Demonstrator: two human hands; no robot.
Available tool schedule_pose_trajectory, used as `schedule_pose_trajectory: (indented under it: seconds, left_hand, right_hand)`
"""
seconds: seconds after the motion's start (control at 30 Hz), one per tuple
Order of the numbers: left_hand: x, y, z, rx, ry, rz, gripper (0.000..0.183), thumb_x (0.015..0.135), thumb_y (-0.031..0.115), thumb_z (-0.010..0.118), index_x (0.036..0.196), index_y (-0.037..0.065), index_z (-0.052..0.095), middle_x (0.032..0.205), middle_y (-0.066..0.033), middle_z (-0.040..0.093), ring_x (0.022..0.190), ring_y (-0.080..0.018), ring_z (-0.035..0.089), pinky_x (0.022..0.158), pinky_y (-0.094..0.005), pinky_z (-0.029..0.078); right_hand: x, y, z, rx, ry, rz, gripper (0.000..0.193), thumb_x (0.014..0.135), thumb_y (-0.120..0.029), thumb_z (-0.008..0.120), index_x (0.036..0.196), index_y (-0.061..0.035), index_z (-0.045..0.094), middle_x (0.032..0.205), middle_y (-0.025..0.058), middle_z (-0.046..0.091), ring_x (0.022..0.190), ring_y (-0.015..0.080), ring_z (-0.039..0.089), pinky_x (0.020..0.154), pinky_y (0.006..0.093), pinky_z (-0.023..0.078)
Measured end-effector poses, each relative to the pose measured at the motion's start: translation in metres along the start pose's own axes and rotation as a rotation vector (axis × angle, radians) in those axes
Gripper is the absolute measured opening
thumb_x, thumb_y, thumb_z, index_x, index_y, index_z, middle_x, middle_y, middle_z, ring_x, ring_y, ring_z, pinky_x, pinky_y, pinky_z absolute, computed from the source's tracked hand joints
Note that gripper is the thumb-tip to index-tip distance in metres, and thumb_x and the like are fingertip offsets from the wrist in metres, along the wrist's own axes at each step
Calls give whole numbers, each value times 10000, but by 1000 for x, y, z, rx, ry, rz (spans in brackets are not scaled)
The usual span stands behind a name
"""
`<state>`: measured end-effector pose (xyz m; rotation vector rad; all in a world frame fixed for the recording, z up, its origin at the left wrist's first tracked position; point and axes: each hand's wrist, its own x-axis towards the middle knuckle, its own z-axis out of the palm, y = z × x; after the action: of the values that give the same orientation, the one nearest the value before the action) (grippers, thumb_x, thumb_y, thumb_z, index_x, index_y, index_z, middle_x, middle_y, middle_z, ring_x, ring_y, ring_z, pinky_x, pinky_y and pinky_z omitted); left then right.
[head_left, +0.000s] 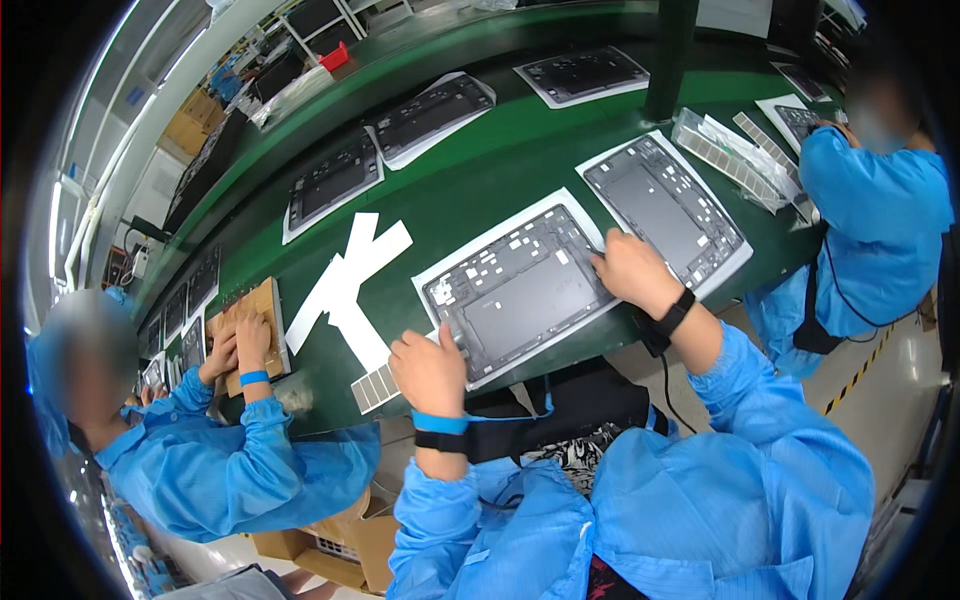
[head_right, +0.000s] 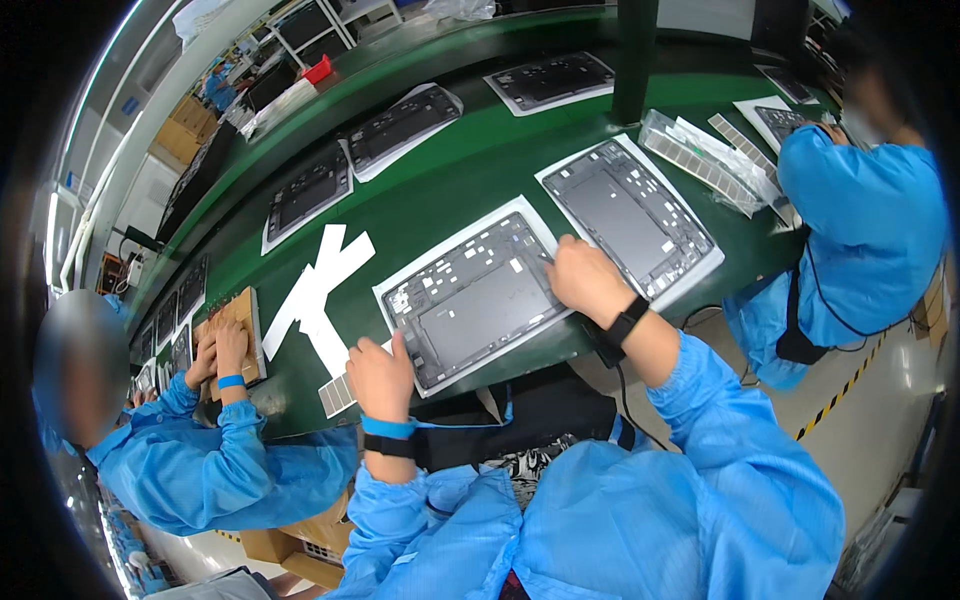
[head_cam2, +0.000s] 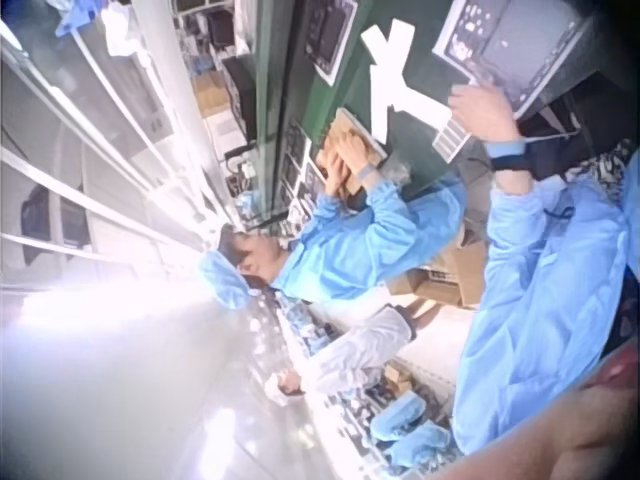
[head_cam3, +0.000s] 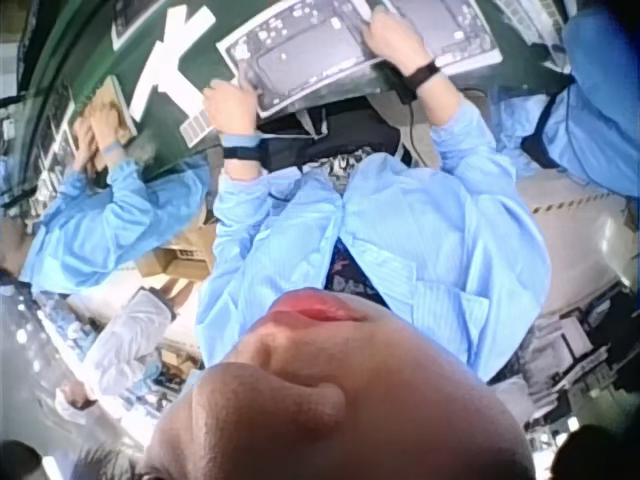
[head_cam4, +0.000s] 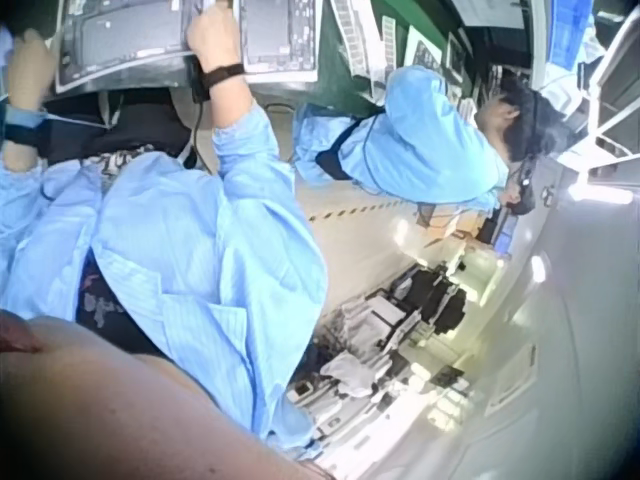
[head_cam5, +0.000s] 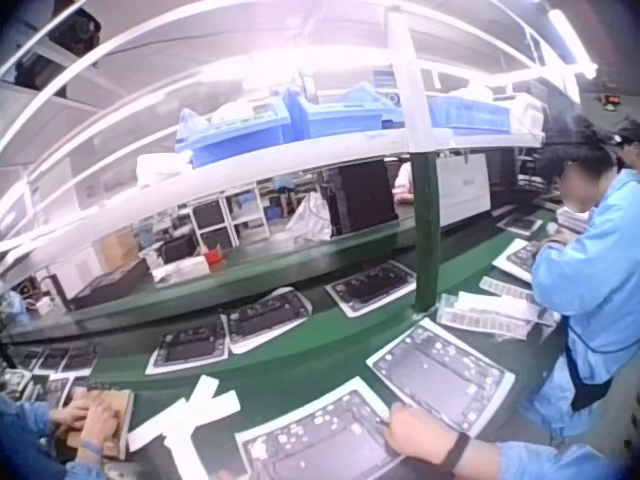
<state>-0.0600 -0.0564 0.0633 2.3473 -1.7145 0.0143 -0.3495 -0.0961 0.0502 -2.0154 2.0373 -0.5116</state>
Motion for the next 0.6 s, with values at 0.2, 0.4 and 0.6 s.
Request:
schedule_pose_trajectory:
  seconds: [0.2,0.4,0.6]
  left_hand:
    - [12,-13,29,111,-117,240,253,882,206,570,829,-37,614,892,-223,633,885,-393,598,781,-467,475]
    - [82,-29,-18,-475,-28,123,258,973,197,467,1021,-49,528,944,-301,632,888,-459,616,778,-501,480]
    - [247,14,-16,-494,203,239,314,959,229,522,948,-73,607,912,-297,644,880,-463,623,768,-485,490]
  right_hand:
    - [8,-14,-1,-71,-83,64,158,758,-39,573,888,50,586,845,259,664,834,414,664,730,482,533]
    - [76,-27,-9,73,40,-234,170,818,-89,586,834,78,558,765,304,620,765,479,619,714,525,503]
    - [256,-47,16,82,25,-240,156,695,-79,658,792,37,698,836,281,664,838,406,671,764,447,541]
